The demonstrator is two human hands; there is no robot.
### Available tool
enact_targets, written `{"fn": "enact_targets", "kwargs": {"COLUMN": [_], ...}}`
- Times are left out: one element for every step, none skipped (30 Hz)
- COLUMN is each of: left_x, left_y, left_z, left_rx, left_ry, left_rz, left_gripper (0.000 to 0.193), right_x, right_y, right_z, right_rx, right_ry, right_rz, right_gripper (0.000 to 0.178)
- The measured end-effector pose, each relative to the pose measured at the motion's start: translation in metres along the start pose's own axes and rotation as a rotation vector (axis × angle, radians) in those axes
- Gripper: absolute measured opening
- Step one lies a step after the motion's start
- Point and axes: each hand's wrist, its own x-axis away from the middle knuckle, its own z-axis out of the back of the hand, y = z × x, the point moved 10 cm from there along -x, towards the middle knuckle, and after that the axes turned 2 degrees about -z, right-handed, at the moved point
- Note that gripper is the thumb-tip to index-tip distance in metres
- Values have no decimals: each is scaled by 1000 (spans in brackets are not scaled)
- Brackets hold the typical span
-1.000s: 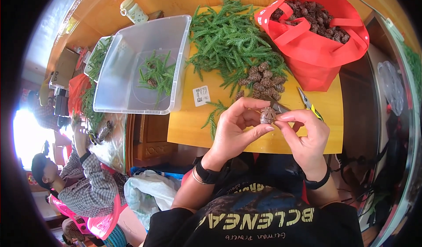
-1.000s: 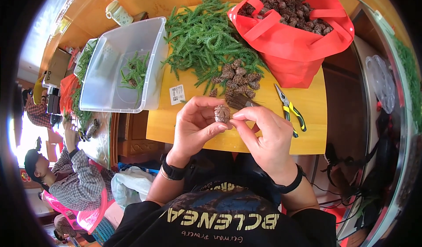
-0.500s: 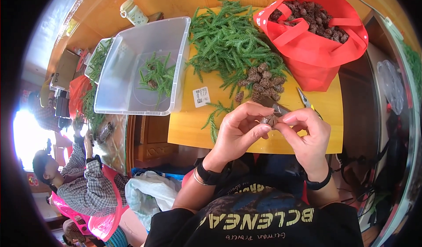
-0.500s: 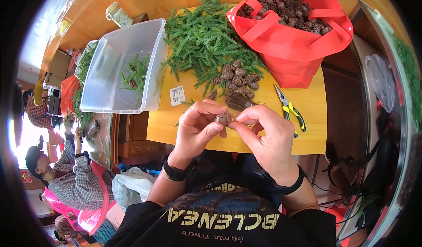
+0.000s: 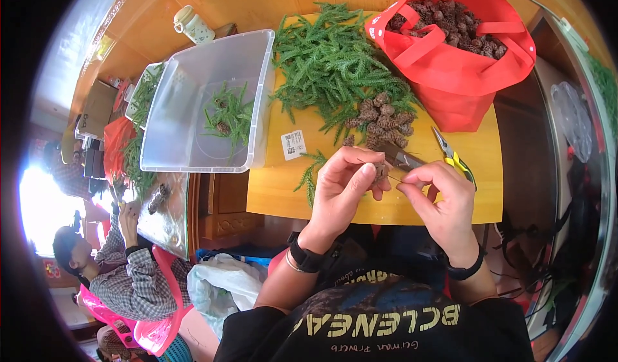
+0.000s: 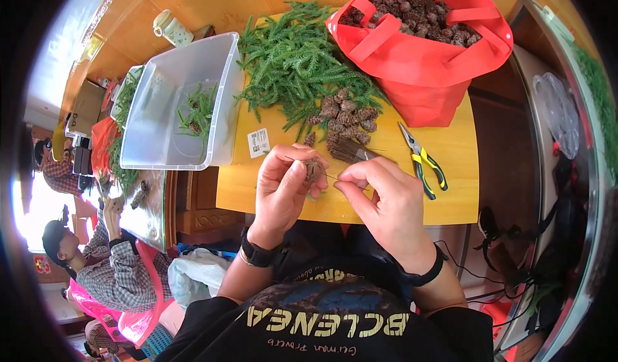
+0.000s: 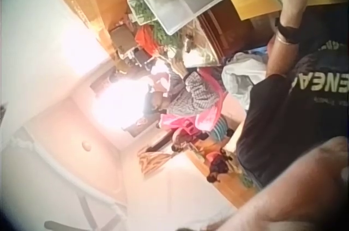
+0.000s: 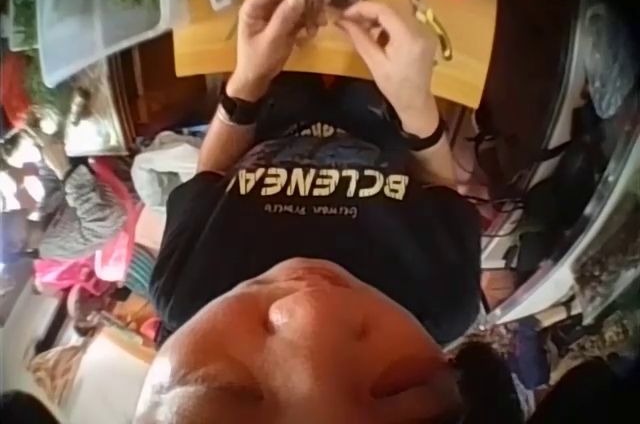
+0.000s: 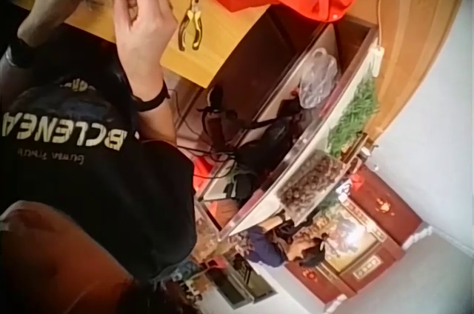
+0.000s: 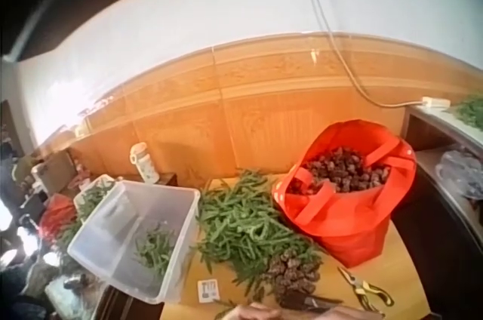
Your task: Trimming small green plant branches or herbs using yellow-handled shears.
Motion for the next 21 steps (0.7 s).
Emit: {"fn": "enact_targets", "kwargs": {"left_x": [0,0,1,2,2,2,1,2,2,2,2,3,3,3,3,3,4,4,4,4,5], "left_y": [-1,-2,-2,-3,-4,-3,-3,-3,-2,-3,-4,-4,-5,-5,-5,-7,-8,-8,-8,-8,-9], "left_z": [-4,-7,-8,-9,-11,-12,-11,-10,-9,-9,-9,-9,-10,-10,-11,-10,-9,-9,-9,-10,-10], "left_rx": [-6,-13,-15,-19,-22,-22,13,47,46,53,61,60,110,160,158,157,157,156,165,175,174], "left_ry": [-29,-58,-61,-64,-69,-74,-63,-49,-50,-50,-51,-52,-65,-77,-78,-57,-36,-39,-45,-51,-53], "left_rz": [6,13,15,31,48,49,56,62,62,75,88,88,89,90,89,95,102,102,103,103,103], "left_gripper": [16,16,16,17,17,17,17,17,17,16,16,16,15,15,15,15,15,15,15,14,14], "right_x": [0,0,0,-1,-1,-1,-1,-1,0,0,1,1,1,1,1,1,2,2,2,2,3], "right_y": [0,1,1,-1,-3,-3,-5,-7,-7,-7,-6,-6,-7,-7,-6,-5,-3,-2,0,1,2], "right_z": [2,2,2,2,3,5,5,4,4,3,2,2,1,0,0,0,1,2,1,1,1], "right_rx": [-3,-8,-9,-5,0,2,13,23,22,11,1,0,-26,-51,-52,-78,-103,-103,-99,-96,-96], "right_ry": [20,40,44,50,58,63,57,47,49,39,30,32,22,13,14,17,21,24,15,6,8], "right_rz": [-1,-2,-4,19,41,40,54,68,68,55,42,43,51,60,61,59,56,56,54,51,52], "right_gripper": [14,14,14,14,13,13,13,13,13,13,12,12,13,13,13,13,13,13,14,14,14]}}
